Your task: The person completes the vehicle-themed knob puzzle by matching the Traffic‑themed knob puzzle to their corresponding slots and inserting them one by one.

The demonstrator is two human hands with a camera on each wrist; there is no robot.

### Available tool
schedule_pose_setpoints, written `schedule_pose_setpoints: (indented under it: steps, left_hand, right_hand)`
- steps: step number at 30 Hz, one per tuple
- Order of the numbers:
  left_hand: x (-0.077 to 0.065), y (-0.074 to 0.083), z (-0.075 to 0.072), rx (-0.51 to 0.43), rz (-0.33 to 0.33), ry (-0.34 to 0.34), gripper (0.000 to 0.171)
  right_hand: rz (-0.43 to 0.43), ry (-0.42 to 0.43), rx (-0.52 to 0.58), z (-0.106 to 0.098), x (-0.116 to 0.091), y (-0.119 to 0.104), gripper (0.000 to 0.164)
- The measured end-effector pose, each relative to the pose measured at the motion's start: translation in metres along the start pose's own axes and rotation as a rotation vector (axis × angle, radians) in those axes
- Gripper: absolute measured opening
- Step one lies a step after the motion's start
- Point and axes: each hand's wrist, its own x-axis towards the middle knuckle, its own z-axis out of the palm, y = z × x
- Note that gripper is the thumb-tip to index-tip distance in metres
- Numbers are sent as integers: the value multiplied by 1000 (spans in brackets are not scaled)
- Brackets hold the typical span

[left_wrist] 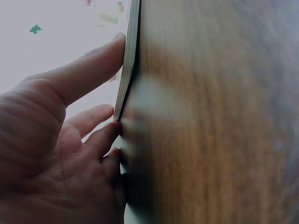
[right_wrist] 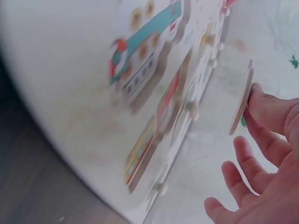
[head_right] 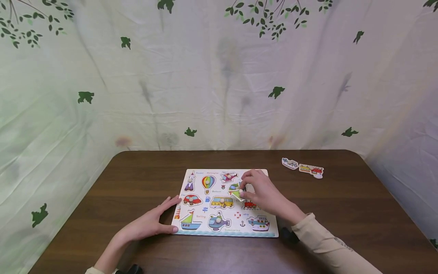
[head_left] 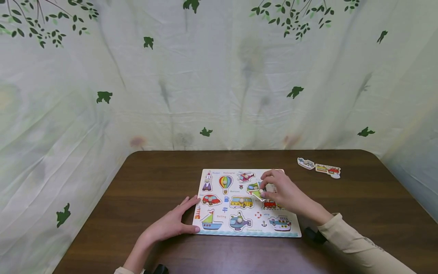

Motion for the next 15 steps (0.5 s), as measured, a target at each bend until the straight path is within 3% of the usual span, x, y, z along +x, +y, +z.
schedule_pose_setpoints:
  steps: [6, 11, 15]
  left_hand:
    - [0, 0, 1, -6, -18, -1, 88]
    - [0, -1, 0, -2, 5, -1, 88]
    - [1, -2, 0, -4, 12, 0, 88]
  right_hand:
    - [-28, -7, 14, 7, 1, -9, 21]
    - [-82, 6, 27, 14, 1, -14, 22]
    - [-75, -20, 25, 19, 2, -22, 24]
